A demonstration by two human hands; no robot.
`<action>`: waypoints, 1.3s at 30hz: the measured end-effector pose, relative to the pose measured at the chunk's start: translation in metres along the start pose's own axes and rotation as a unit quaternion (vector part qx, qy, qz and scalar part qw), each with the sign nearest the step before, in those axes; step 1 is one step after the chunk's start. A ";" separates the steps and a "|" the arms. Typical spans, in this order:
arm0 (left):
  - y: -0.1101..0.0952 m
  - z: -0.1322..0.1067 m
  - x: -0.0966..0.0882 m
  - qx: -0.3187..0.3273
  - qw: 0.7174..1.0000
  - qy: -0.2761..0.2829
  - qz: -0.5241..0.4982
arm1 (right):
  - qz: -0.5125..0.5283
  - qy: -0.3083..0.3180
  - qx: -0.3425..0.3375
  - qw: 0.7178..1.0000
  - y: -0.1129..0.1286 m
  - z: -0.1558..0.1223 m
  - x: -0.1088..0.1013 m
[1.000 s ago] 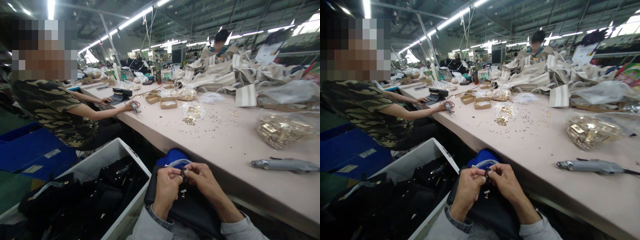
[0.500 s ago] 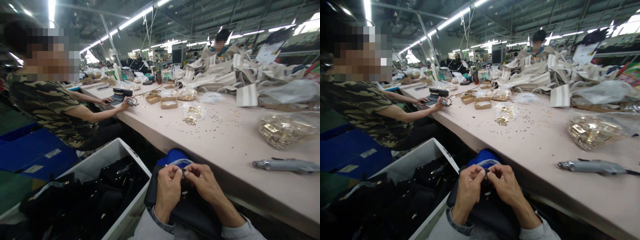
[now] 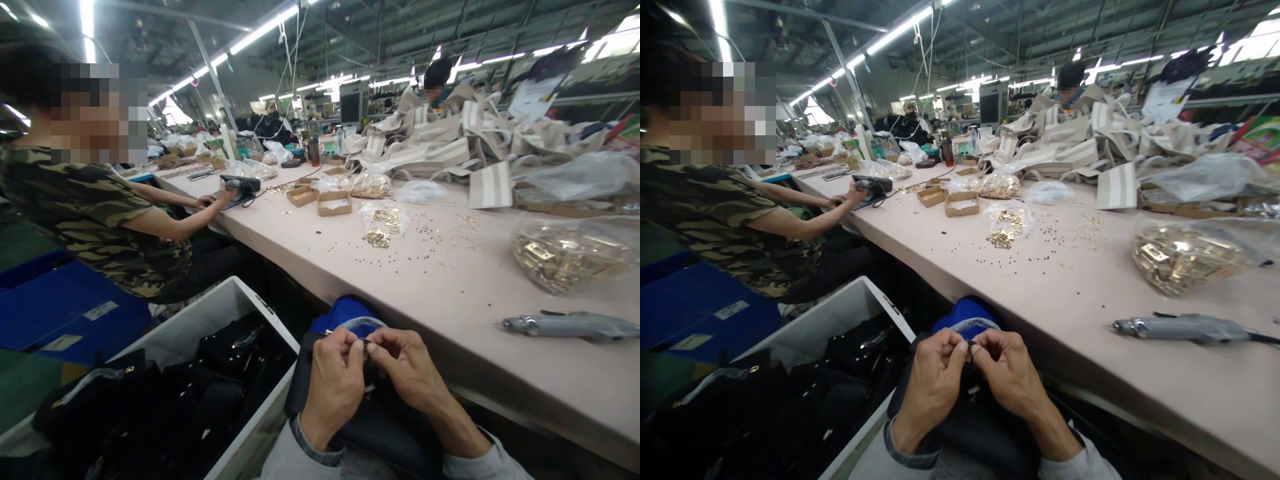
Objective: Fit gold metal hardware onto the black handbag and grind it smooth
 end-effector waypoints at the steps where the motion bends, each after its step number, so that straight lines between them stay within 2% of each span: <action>1: 0.000 -0.001 0.000 -0.001 1.000 -0.003 0.008 | 0.000 0.000 -0.001 1.000 0.000 0.000 0.001; 6: -0.001 -0.008 0.001 -0.032 0.998 -0.037 0.038 | 0.016 0.008 0.011 1.000 0.001 -0.001 0.007; 11: 0.001 -0.011 -0.005 -0.054 0.998 -0.011 -0.014 | 0.041 0.016 0.011 0.999 0.006 0.000 0.010; 16: 0.002 -0.009 -0.011 -0.045 0.998 0.022 -0.031 | 0.051 0.020 0.018 0.998 0.009 0.001 0.012; 29: 0.002 -0.011 -0.003 -0.035 0.999 -0.017 0.012 | 0.019 0.007 0.026 0.999 0.006 0.000 0.012; 39: 0.006 -0.013 0.001 -0.037 0.999 -0.016 0.012 | 0.043 0.006 0.039 0.998 0.008 0.000 0.014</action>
Point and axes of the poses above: each hand's wrist, its own z-axis towards the middle knuckle, its own x-axis out of the palm, y = z × x, the point moved 1 cm from there along z, towards the middle knuckle, and after that the axes turned 15 degrees about z, right-handed, at the moved point
